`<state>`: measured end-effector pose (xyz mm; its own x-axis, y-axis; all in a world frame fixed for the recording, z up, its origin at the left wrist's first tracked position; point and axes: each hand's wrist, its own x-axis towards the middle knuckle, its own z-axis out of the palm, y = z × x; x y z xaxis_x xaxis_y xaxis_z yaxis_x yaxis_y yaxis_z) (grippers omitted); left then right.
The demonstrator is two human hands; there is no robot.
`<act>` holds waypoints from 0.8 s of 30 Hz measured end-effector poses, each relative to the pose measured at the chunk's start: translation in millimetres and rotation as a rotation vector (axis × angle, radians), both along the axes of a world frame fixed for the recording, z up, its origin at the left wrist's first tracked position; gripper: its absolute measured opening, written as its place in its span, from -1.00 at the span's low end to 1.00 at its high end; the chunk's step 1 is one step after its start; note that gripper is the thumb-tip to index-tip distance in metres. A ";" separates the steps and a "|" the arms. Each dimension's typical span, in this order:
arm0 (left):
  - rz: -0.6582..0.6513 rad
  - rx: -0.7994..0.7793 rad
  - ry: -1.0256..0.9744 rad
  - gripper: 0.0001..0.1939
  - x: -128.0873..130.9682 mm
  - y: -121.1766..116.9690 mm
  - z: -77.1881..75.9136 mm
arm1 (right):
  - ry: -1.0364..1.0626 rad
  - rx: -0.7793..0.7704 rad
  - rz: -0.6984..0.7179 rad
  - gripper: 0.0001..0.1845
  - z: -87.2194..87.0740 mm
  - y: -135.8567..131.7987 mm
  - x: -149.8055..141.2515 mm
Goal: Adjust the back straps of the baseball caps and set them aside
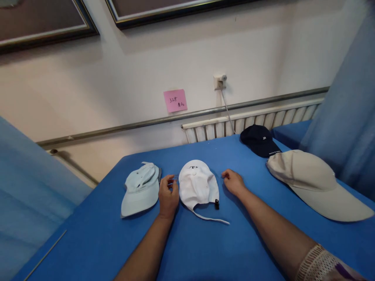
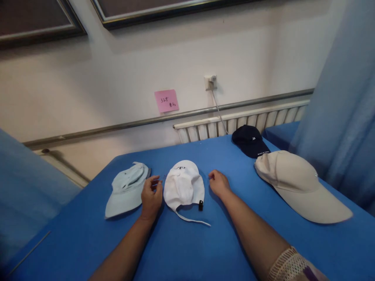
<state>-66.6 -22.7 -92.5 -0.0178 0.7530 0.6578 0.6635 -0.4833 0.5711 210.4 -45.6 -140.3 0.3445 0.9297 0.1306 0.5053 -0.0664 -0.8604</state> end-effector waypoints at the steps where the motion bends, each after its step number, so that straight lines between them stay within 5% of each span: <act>1: -0.019 0.050 0.011 -0.77 0.7 -10.5 1.2 | -0.012 -0.010 0.015 -0.75 2.5 -3.2 -2.5; 5: -0.249 0.060 0.209 -0.76 9.4 -38.2 6.0 | -0.029 -0.005 0.167 -0.76 13.0 -17.9 -17.3; 8: -0.327 0.006 0.354 -0.64 17.1 -33.3 2.3 | -0.055 0.073 0.319 -0.72 18.7 -26.4 -28.1; 17: -0.158 -0.043 0.349 -0.50 15.8 32.3 -11.3 | -0.066 0.068 0.368 -0.83 7.7 -27.5 -28.2; 21: -0.124 0.072 0.225 -0.62 10.4 17.1 -1.2 | 0.092 0.151 0.413 -0.90 41.5 -30.7 -37.9; 24: -0.179 0.093 0.185 -0.69 11.3 2.4 1.3 | 0.483 0.314 0.379 -0.79 75.5 -59.5 -44.8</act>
<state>-55.2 -20.3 -91.1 0.2371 0.6692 0.7043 0.6513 -0.6474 0.3958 165.6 -105.1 -64.8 0.0907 0.9407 0.3270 0.0000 0.3283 -0.9446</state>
